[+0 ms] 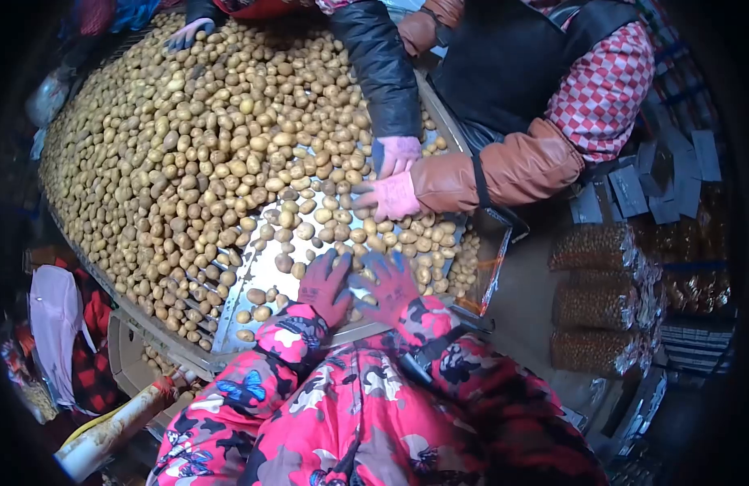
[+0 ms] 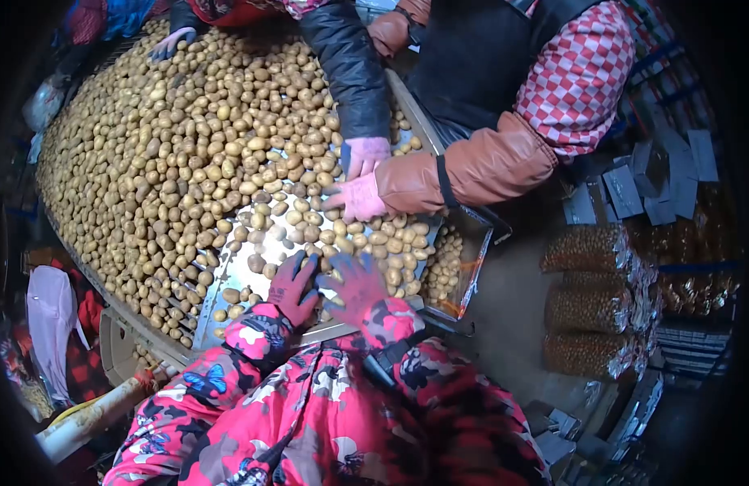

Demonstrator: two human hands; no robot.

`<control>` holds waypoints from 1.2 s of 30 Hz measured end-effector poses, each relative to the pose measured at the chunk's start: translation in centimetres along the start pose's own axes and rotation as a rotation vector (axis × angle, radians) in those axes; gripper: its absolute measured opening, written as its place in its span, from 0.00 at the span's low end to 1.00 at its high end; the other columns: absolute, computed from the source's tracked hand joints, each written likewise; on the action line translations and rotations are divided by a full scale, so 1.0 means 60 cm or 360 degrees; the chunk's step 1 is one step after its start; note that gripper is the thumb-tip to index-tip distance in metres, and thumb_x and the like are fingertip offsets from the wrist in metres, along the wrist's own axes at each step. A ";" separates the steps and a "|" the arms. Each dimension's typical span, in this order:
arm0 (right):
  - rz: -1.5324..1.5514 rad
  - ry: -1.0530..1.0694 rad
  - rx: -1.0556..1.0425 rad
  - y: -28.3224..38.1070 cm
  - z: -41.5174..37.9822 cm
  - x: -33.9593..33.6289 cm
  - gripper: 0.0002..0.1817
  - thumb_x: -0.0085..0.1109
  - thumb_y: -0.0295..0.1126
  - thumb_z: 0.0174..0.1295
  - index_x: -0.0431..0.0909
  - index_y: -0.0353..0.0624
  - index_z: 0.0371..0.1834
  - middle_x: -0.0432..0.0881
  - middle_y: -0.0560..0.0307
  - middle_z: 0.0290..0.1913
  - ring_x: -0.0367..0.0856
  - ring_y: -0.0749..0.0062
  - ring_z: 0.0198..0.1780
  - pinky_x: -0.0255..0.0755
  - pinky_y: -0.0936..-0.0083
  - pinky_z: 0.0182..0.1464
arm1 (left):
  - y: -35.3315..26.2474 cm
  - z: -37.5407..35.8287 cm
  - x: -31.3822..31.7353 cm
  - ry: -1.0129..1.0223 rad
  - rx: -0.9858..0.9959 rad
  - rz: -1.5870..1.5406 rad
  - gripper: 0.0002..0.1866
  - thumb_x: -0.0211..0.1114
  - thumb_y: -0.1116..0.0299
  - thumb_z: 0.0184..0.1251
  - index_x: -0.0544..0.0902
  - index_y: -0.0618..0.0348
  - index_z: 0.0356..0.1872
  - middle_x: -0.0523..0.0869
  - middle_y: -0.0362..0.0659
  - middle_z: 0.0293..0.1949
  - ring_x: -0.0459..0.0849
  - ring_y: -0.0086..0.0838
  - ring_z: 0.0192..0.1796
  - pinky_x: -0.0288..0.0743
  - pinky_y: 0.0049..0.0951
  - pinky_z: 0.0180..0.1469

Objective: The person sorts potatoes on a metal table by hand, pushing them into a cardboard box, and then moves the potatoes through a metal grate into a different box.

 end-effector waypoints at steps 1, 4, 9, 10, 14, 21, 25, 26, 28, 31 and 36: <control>-0.0046 -0.0061 0.0019 -0.024 0.005 -0.003 0.29 0.68 0.54 0.55 0.82 0.68 0.63 0.69 0.53 0.75 0.63 0.49 0.77 0.50 0.39 0.77 | 0.001 -0.004 -0.003 0.0048 0.0111 0.0025 0.39 0.67 0.61 0.61 0.69 0.49 0.77 0.69 0.60 0.73 0.69 0.63 0.70 0.64 0.59 0.71; -0.0272 0.0038 0.0165 -0.101 0.008 -0.019 0.32 0.66 0.56 0.56 0.79 0.70 0.68 0.68 0.53 0.76 0.62 0.47 0.78 0.50 0.38 0.77 | -0.022 -0.018 -0.079 -0.0129 0.0247 0.0248 0.40 0.69 0.60 0.60 0.70 0.53 0.76 0.69 0.61 0.72 0.70 0.62 0.68 0.65 0.60 0.70; -0.0358 -0.0203 0.0748 -0.246 -0.096 -0.066 0.37 0.68 0.57 0.56 0.75 0.64 0.72 0.68 0.44 0.75 0.64 0.37 0.74 0.58 0.39 0.73 | 0.071 -0.114 -0.111 -0.0173 -0.0733 0.0788 0.46 0.69 0.44 0.61 0.69 0.59 0.76 0.65 0.70 0.73 0.63 0.74 0.72 0.56 0.69 0.73; -0.0255 -0.0274 0.0850 -0.258 -0.120 -0.070 0.38 0.69 0.56 0.56 0.75 0.63 0.72 0.68 0.43 0.75 0.65 0.37 0.73 0.58 0.40 0.73 | 0.068 -0.122 -0.098 -0.0075 -0.0773 0.0793 0.47 0.69 0.42 0.61 0.68 0.60 0.76 0.64 0.71 0.74 0.62 0.76 0.72 0.55 0.71 0.73; 0.0180 -0.0195 0.0858 -0.117 -0.105 -0.043 0.39 0.72 0.53 0.55 0.75 0.60 0.73 0.70 0.43 0.72 0.67 0.38 0.72 0.60 0.40 0.72 | 0.014 -0.049 -0.011 0.0089 -0.0629 0.0416 0.45 0.68 0.45 0.62 0.68 0.60 0.76 0.66 0.70 0.71 0.65 0.71 0.72 0.58 0.67 0.73; -0.0013 -0.0064 0.0376 -0.103 -0.047 -0.053 0.37 0.72 0.52 0.56 0.75 0.58 0.71 0.71 0.44 0.70 0.69 0.42 0.70 0.62 0.42 0.72 | -0.086 0.042 -0.166 -0.0175 -0.0260 -0.0710 0.30 0.65 0.65 0.73 0.73 0.58 0.75 0.76 0.55 0.72 0.71 0.47 0.77 0.61 0.44 0.79; -0.0221 -0.0259 0.0920 -0.270 -0.174 -0.068 0.34 0.69 0.49 0.59 0.78 0.51 0.70 0.71 0.41 0.72 0.73 0.40 0.69 0.67 0.45 0.69 | -0.263 0.040 -0.451 -0.0709 0.0538 -0.0193 0.34 0.56 0.75 0.68 0.66 0.71 0.77 0.69 0.58 0.77 0.62 0.43 0.82 0.51 0.43 0.83; -0.0233 -0.0306 0.0920 -0.281 -0.188 -0.078 0.34 0.69 0.48 0.59 0.78 0.50 0.69 0.72 0.40 0.71 0.73 0.40 0.68 0.67 0.45 0.69 | -0.297 0.018 -0.473 -0.0747 0.0701 -0.0205 0.34 0.57 0.75 0.68 0.66 0.70 0.77 0.69 0.58 0.77 0.62 0.43 0.82 0.51 0.43 0.83; -0.0249 -0.0390 0.0913 -0.300 -0.207 -0.087 0.33 0.69 0.47 0.59 0.79 0.49 0.68 0.73 0.39 0.70 0.74 0.40 0.68 0.67 0.46 0.70 | -0.332 -0.027 -0.485 -0.0737 0.0900 -0.0314 0.35 0.58 0.74 0.67 0.66 0.70 0.77 0.69 0.58 0.77 0.62 0.44 0.82 0.52 0.43 0.82; -0.0165 -0.0229 0.0819 -0.264 -0.170 -0.101 0.31 0.69 0.44 0.60 0.79 0.48 0.67 0.76 0.39 0.67 0.73 0.37 0.68 0.64 0.46 0.72 | -0.351 -0.058 -0.475 -0.0723 0.0994 -0.0471 0.36 0.60 0.73 0.66 0.66 0.70 0.77 0.69 0.58 0.77 0.63 0.45 0.81 0.53 0.43 0.82; 0.0155 -0.0236 0.0641 -0.195 -0.074 -0.121 0.33 0.70 0.45 0.57 0.78 0.47 0.67 0.72 0.39 0.71 0.69 0.35 0.71 0.59 0.45 0.76 | -0.344 -0.070 -0.460 -0.0719 0.1026 -0.0590 0.38 0.63 0.70 0.63 0.66 0.70 0.76 0.69 0.59 0.76 0.64 0.46 0.81 0.54 0.44 0.81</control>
Point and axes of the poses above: each hand's wrist, its own z-axis towards the middle knuckle, its own x-axis out of the palm, y = z × x, the point moved 5 cm from there along z, towards the middle knuckle
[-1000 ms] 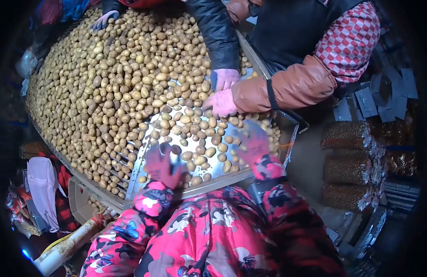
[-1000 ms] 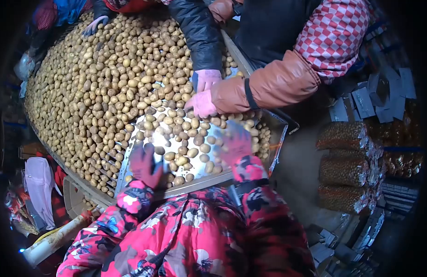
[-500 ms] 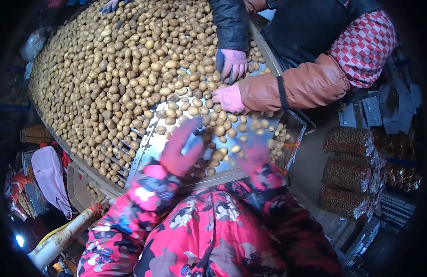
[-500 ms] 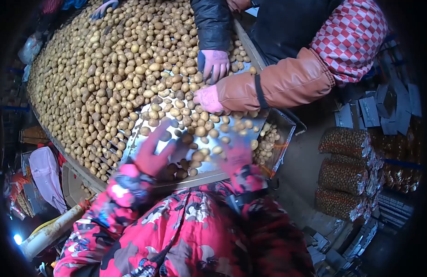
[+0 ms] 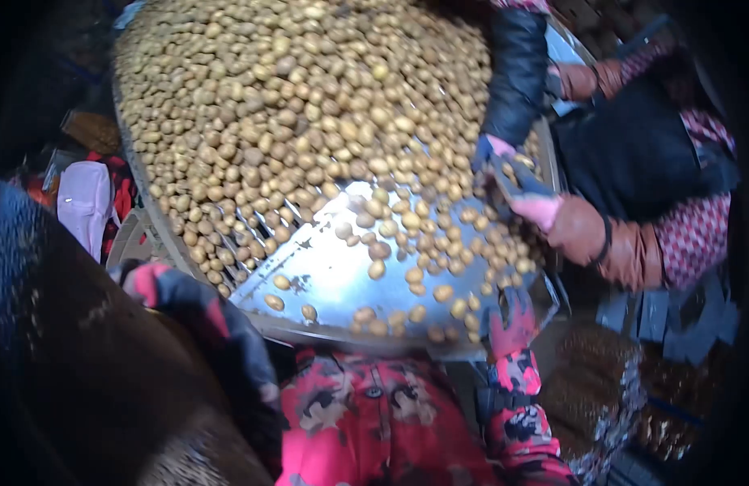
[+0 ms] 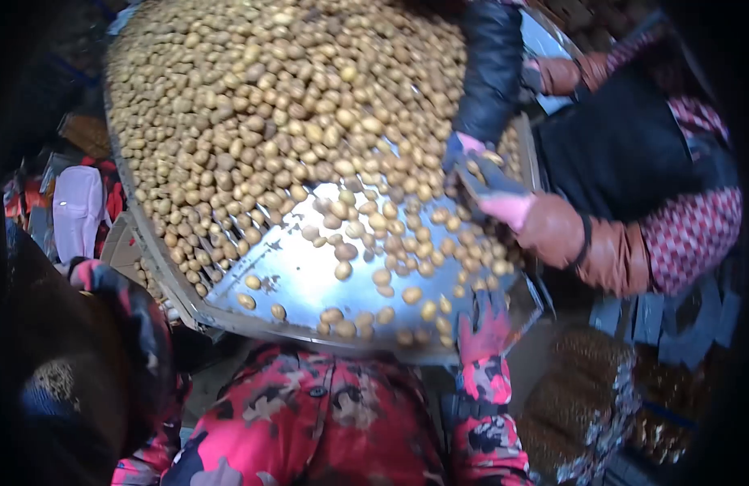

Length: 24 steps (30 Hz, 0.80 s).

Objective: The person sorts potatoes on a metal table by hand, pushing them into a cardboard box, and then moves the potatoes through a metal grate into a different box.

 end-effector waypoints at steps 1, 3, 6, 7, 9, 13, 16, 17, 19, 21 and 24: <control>-0.0023 0.0051 -0.0083 0.021 0.014 0.023 0.34 0.70 0.44 0.58 0.77 0.46 0.69 0.73 0.38 0.71 0.69 0.35 0.71 0.60 0.44 0.75 | 0.002 -0.004 0.002 -0.0016 0.0002 0.0000 0.38 0.64 0.70 0.63 0.66 0.70 0.76 0.69 0.59 0.76 0.64 0.47 0.80 0.54 0.44 0.81; -0.0234 0.0174 -0.0270 0.049 0.043 0.016 0.35 0.71 0.42 0.58 0.76 0.45 0.71 0.74 0.37 0.70 0.69 0.34 0.71 0.63 0.44 0.73 | -0.001 -0.019 0.007 -0.0146 0.0012 0.0004 0.39 0.65 0.69 0.62 0.66 0.69 0.76 0.69 0.59 0.76 0.64 0.47 0.80 0.55 0.44 0.81; -0.0081 0.0221 -0.0389 0.118 0.079 0.019 0.38 0.70 0.48 0.58 0.75 0.49 0.73 0.66 0.34 0.76 0.62 0.32 0.76 0.56 0.39 0.76 | 0.004 -0.022 -0.015 -0.0251 -0.0020 0.0109 0.41 0.67 0.68 0.61 0.66 0.69 0.76 0.69 0.59 0.76 0.65 0.48 0.80 0.56 0.44 0.81; -0.0171 0.0134 -0.0486 0.144 0.108 0.031 0.40 0.71 0.49 0.57 0.73 0.50 0.74 0.66 0.33 0.76 0.63 0.30 0.75 0.58 0.39 0.75 | 0.000 -0.025 -0.032 -0.0288 -0.0025 0.0203 0.41 0.68 0.67 0.61 0.66 0.69 0.76 0.69 0.59 0.76 0.65 0.49 0.80 0.56 0.44 0.81; -0.0352 0.0009 -0.0648 0.182 0.130 0.043 0.44 0.73 0.50 0.55 0.70 0.51 0.77 0.65 0.32 0.75 0.64 0.26 0.72 0.61 0.40 0.73 | -0.006 -0.027 -0.079 -0.0388 -0.0057 0.0478 0.42 0.69 0.66 0.60 0.66 0.69 0.76 0.69 0.59 0.76 0.65 0.49 0.79 0.56 0.44 0.80; -0.0399 0.0726 -0.0636 0.245 0.108 0.132 0.45 0.68 0.61 0.56 0.69 0.64 0.78 0.62 0.32 0.77 0.59 0.17 0.72 0.57 0.35 0.74 | 0.035 -0.051 -0.193 -0.0674 -0.0349 0.1206 0.44 0.72 0.65 0.58 0.67 0.69 0.76 0.70 0.60 0.76 0.66 0.50 0.79 0.57 0.45 0.80; -0.0276 0.1109 -0.1456 0.273 0.056 0.110 0.37 0.67 0.57 0.60 0.75 0.61 0.73 0.68 0.36 0.73 0.66 0.26 0.71 0.59 0.38 0.74 | 0.142 -0.207 -0.180 -0.0360 -0.1415 0.1595 0.45 0.73 0.63 0.58 0.66 0.66 0.77 0.69 0.60 0.76 0.63 0.59 0.79 0.57 0.52 0.79; -0.0094 0.1259 -0.1582 0.275 0.064 0.100 0.34 0.67 0.55 0.61 0.78 0.58 0.70 0.71 0.38 0.72 0.69 0.31 0.70 0.60 0.40 0.74 | 0.181 -0.299 -0.164 -0.0255 -0.1423 0.1695 0.44 0.73 0.62 0.58 0.66 0.65 0.77 0.69 0.60 0.75 0.62 0.63 0.78 0.54 0.57 0.79; 0.0240 0.1533 -0.1010 0.284 0.160 0.078 0.34 0.65 0.55 0.62 0.77 0.56 0.71 0.71 0.42 0.72 0.67 0.39 0.73 0.59 0.41 0.74 | 0.211 -0.446 -0.144 -0.0105 -0.1527 0.1874 0.41 0.72 0.61 0.59 0.69 0.65 0.74 0.70 0.60 0.73 0.64 0.63 0.77 0.55 0.59 0.78; 0.0295 0.1346 -0.0856 0.307 0.247 0.048 0.36 0.64 0.55 0.63 0.75 0.52 0.72 0.71 0.43 0.73 0.66 0.41 0.74 0.58 0.42 0.75 | 0.216 -0.494 -0.140 -0.0026 -0.1686 0.1897 0.40 0.73 0.57 0.58 0.72 0.63 0.71 0.72 0.58 0.71 0.67 0.62 0.74 0.55 0.62 0.77; -0.0138 0.0550 -0.1260 0.389 0.390 0.054 0.39 0.64 0.56 0.63 0.72 0.50 0.75 0.69 0.39 0.75 0.65 0.37 0.75 0.56 0.42 0.76 | 0.226 -0.488 -0.137 0.0113 -0.1776 0.1830 0.38 0.71 0.56 0.60 0.73 0.62 0.70 0.74 0.58 0.69 0.69 0.59 0.72 0.57 0.60 0.76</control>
Point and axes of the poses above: each hand's wrist, its own z-axis towards the middle knuckle, its own x-axis out of the palm, y = z × x, the point moved 5 cm from there along z, towards the middle knuckle
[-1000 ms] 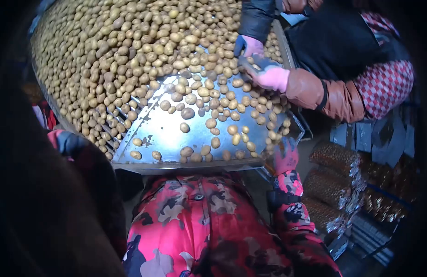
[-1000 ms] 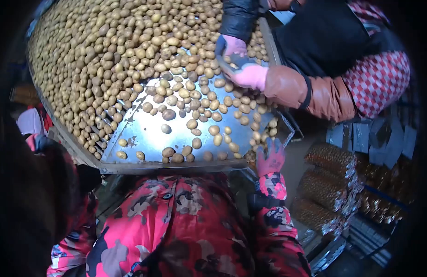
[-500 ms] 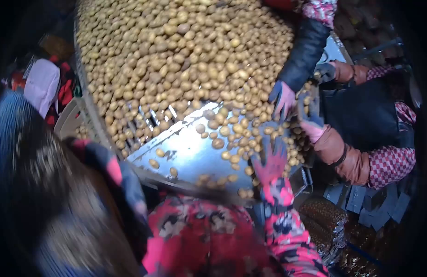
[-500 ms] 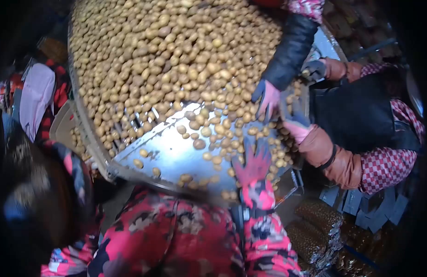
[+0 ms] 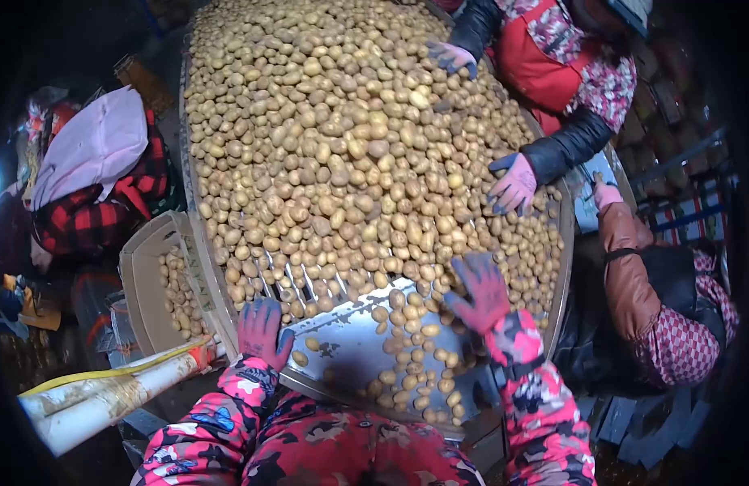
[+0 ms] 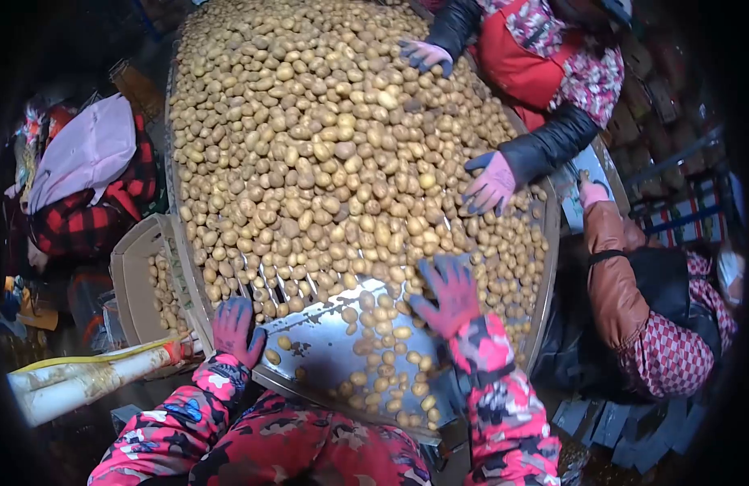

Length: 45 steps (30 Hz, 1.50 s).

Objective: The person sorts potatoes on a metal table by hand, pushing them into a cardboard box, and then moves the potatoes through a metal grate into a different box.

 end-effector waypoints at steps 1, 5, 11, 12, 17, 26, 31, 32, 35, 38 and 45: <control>-0.0115 -0.0087 -0.0062 0.004 0.058 -0.010 0.40 0.63 0.56 0.64 0.70 0.50 0.76 0.68 0.38 0.76 0.64 0.36 0.76 0.55 0.42 0.76 | 0.005 -0.003 0.004 0.0007 -0.0049 -0.0016 0.38 0.71 0.56 0.60 0.73 0.62 0.70 0.74 0.58 0.69 0.69 0.58 0.72 0.57 0.60 0.76; -0.0220 -0.0486 -0.0447 0.061 0.326 -0.054 0.38 0.61 0.56 0.67 0.69 0.50 0.77 0.70 0.37 0.75 0.66 0.37 0.75 0.58 0.43 0.75 | 0.013 0.003 0.004 0.0090 -0.0126 -0.0068 0.37 0.71 0.57 0.60 0.73 0.61 0.70 0.74 0.59 0.69 0.70 0.58 0.72 0.58 0.59 0.76; -0.0031 0.0179 -0.0490 0.115 0.639 -0.021 0.33 0.45 0.57 0.77 0.68 0.54 0.78 0.75 0.49 0.74 0.71 0.51 0.75 0.59 0.49 0.77 | 0.062 -0.014 0.065 0.0086 -0.0037 -0.0137 0.32 0.69 0.59 0.60 0.78 0.62 0.65 0.79 0.60 0.63 0.78 0.60 0.66 0.72 0.61 0.66; -0.0240 0.0377 -0.0424 0.131 0.663 -0.016 0.35 0.39 0.61 0.76 0.66 0.57 0.80 0.72 0.52 0.77 0.68 0.53 0.77 0.56 0.51 0.79 | 0.059 -0.006 0.044 -0.0008 -0.0021 -0.0135 0.31 0.70 0.60 0.60 0.78 0.61 0.65 0.79 0.58 0.64 0.78 0.57 0.66 0.72 0.59 0.66; -0.0174 0.0485 -0.0467 0.139 0.676 0.077 0.36 0.44 0.68 0.70 0.80 0.48 0.60 0.82 0.44 0.61 0.79 0.47 0.64 0.69 0.55 0.68 | 0.026 0.011 0.002 -0.0124 -0.0106 -0.0242 0.31 0.69 0.60 0.61 0.78 0.61 0.65 0.80 0.58 0.63 0.79 0.58 0.64 0.73 0.59 0.65; 0.0492 0.0763 -0.0183 0.140 0.513 0.073 0.34 0.52 0.65 0.70 0.78 0.60 0.71 0.82 0.52 0.68 0.80 0.56 0.69 0.70 0.65 0.71 | 0.037 -0.010 0.026 0.0045 -0.0113 -0.0168 0.36 0.68 0.55 0.60 0.74 0.57 0.70 0.75 0.56 0.69 0.71 0.57 0.72 0.65 0.61 0.72; 0.0285 0.0734 -0.0086 0.157 0.384 0.112 0.39 0.53 0.70 0.64 0.76 0.63 0.73 0.78 0.40 0.70 0.76 0.44 0.71 0.68 0.55 0.73 | 0.040 -0.013 0.038 0.0143 -0.0140 -0.0124 0.35 0.69 0.57 0.61 0.74 0.57 0.70 0.74 0.55 0.69 0.71 0.56 0.72 0.66 0.59 0.72; 0.0235 0.0722 -0.0095 0.171 0.354 0.105 0.38 0.53 0.69 0.64 0.77 0.63 0.73 0.80 0.41 0.69 0.77 0.44 0.70 0.68 0.55 0.73 | 0.037 -0.011 0.036 0.0129 -0.0134 -0.0116 0.34 0.68 0.58 0.61 0.74 0.57 0.70 0.74 0.56 0.69 0.71 0.56 0.72 0.66 0.58 0.72; 0.0204 0.0623 -0.0165 0.187 0.257 0.110 0.35 0.56 0.66 0.64 0.80 0.63 0.70 0.80 0.49 0.69 0.67 0.43 0.76 0.61 0.54 0.78 | 0.030 -0.009 0.028 0.0051 -0.0093 -0.0092 0.34 0.68 0.58 0.62 0.74 0.58 0.70 0.74 0.56 0.70 0.71 0.56 0.72 0.65 0.57 0.72; -0.0219 0.0547 -0.0195 0.221 0.153 0.099 0.36 0.57 0.65 0.65 0.74 0.67 0.75 0.70 0.57 0.78 0.57 0.44 0.82 0.52 0.45 0.80 | 0.025 -0.017 0.028 0.0010 -0.0088 -0.0083 0.34 0.67 0.58 0.64 0.73 0.58 0.71 0.74 0.56 0.69 0.71 0.56 0.71 0.63 0.57 0.74; -0.0303 0.0036 -0.0024 0.148 -0.077 0.137 0.36 0.55 0.61 0.67 0.70 0.64 0.77 0.65 0.47 0.79 0.59 0.39 0.79 0.51 0.39 0.78 | 0.020 -0.020 0.023 -0.0034 -0.0039 -0.0077 0.32 0.67 0.59 0.64 0.75 0.59 0.70 0.76 0.56 0.68 0.71 0.57 0.71 0.63 0.57 0.73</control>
Point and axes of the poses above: each hand's wrist, its own z-axis towards the middle knuckle, its own x-axis out of the palm, y = z × x, the point moved 5 cm from there along z, towards the middle knuckle
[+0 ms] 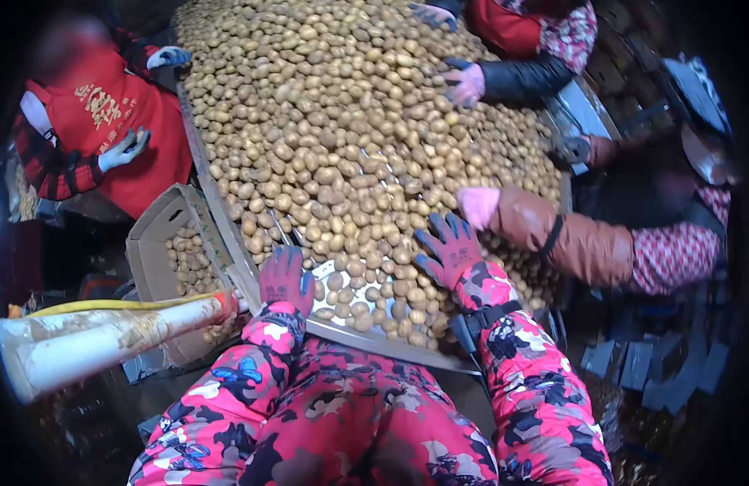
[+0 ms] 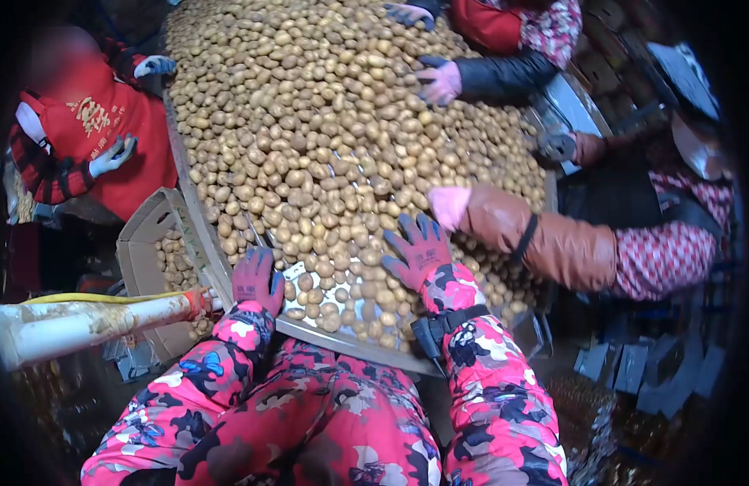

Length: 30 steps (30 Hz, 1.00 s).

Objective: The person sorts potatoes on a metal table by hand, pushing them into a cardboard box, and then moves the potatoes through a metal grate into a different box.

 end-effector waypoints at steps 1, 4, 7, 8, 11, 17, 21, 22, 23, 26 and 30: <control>-0.0061 -0.0006 0.0049 0.004 -0.037 0.002 0.37 0.56 0.60 0.67 0.68 0.62 0.78 0.64 0.47 0.79 0.58 0.39 0.79 0.49 0.39 0.78 | 0.001 -0.003 0.004 -0.0080 0.0046 0.0013 0.32 0.67 0.59 0.65 0.75 0.59 0.69 0.76 0.56 0.68 0.72 0.56 0.71 0.63 0.56 0.74; -0.0040 -0.0212 0.0358 -0.003 -0.136 0.018 0.38 0.59 0.56 0.67 0.66 0.58 0.80 0.63 0.45 0.80 0.56 0.38 0.80 0.47 0.38 0.79 | 0.006 -0.005 0.013 -0.0062 0.0077 0.0050 0.31 0.65 0.58 0.66 0.75 0.58 0.69 0.77 0.54 0.68 0.71 0.55 0.72 0.62 0.55 0.74; 0.0158 -0.0164 0.0533 0.012 -0.253 0.018 0.38 0.60 0.54 0.67 0.66 0.56 0.80 0.62 0.44 0.80 0.54 0.36 0.81 0.46 0.38 0.80 | 0.005 -0.009 0.019 -0.0118 0.0114 0.0046 0.30 0.64 0.57 0.67 0.76 0.56 0.69 0.77 0.54 0.68 0.71 0.56 0.72 0.62 0.55 0.74; 0.0196 -0.0148 0.0576 0.022 -0.299 0.016 0.37 0.60 0.52 0.67 0.66 0.55 0.80 0.62 0.43 0.80 0.54 0.35 0.81 0.47 0.38 0.80 | 0.010 -0.008 0.025 -0.0114 0.0108 0.0040 0.30 0.64 0.57 0.67 0.77 0.57 0.69 0.77 0.54 0.68 0.71 0.56 0.73 0.61 0.55 0.75; 0.0441 -0.0130 0.0833 0.061 -0.446 0.023 0.40 0.62 0.53 0.65 0.66 0.51 0.79 0.63 0.38 0.78 0.56 0.34 0.80 0.47 0.40 0.81 | 0.017 -0.006 0.038 -0.0097 0.0099 0.0071 0.30 0.64 0.56 0.67 0.77 0.56 0.69 0.78 0.54 0.68 0.71 0.54 0.74 0.61 0.55 0.76; 0.0468 0.0105 0.1093 0.122 -0.610 0.095 0.43 0.61 0.56 0.65 0.64 0.50 0.81 0.61 0.36 0.80 0.54 0.30 0.80 0.48 0.43 0.81 | -0.036 0.002 0.013 -0.0239 0.0394 0.0046 0.31 0.66 0.57 0.62 0.78 0.59 0.66 0.78 0.57 0.66 0.72 0.58 0.71 0.63 0.57 0.74; 0.0435 0.0358 0.0973 0.109 -0.624 0.118 0.47 0.57 0.61 0.66 0.56 0.51 0.84 0.60 0.35 0.80 0.55 0.36 0.81 0.41 0.44 0.83 | -0.312 -0.019 0.007 0.0089 0.1294 -0.0591 0.28 0.67 0.59 0.60 0.79 0.59 0.61 0.79 0.58 0.64 0.72 0.59 0.70 0.63 0.59 0.74; 0.0478 0.0317 0.0928 0.105 -0.624 0.108 0.47 0.57 0.60 0.66 0.55 0.52 0.84 0.60 0.37 0.81 0.55 0.38 0.82 0.41 0.45 0.84 | -0.385 -0.041 0.026 0.0234 0.1538 -0.0571 0.27 0.67 0.59 0.61 0.79 0.56 0.61 0.79 0.56 0.65 0.72 0.58 0.71 0.62 0.59 0.75; 0.0521 0.0277 0.0887 0.101 -0.621 0.096 0.47 0.57 0.59 0.66 0.54 0.54 0.85 0.60 0.38 0.81 0.55 0.39 0.82 0.41 0.45 0.84 | -0.452 -0.068 0.046 0.0385 0.1783 -0.0553 0.26 0.67 0.59 0.62 0.79 0.53 0.62 0.78 0.54 0.66 0.72 0.57 0.72 0.61 0.59 0.76; 0.0533 0.0278 0.0789 0.088 -0.623 0.079 0.46 0.58 0.57 0.66 0.54 0.57 0.85 0.60 0.43 0.81 0.56 0.42 0.82 0.41 0.46 0.84 | -0.577 -0.115 0.115 0.0470 0.2211 -0.0333 0.26 0.69 0.56 0.62 0.80 0.41 0.63 0.75 0.44 0.70 0.68 0.51 0.75 0.57 0.61 0.78; 0.0529 0.0235 0.0694 0.070 -0.634 0.077 0.41 0.58 0.56 0.66 0.63 0.58 0.81 0.65 0.46 0.78 0.61 0.43 0.79 0.45 0.46 0.83 | -0.587 -0.018 0.158 0.0550 0.1852 0.0032 0.27 0.70 0.54 0.61 0.80 0.34 0.65 0.73 0.44 0.73 0.66 0.54 0.76 0.54 0.65 0.78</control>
Point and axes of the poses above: each hand's wrist, its own z-axis towards the middle knuckle, its own x-axis out of the palm, y = z × x, the point moved 5 cm from there along z, towards the middle knuckle
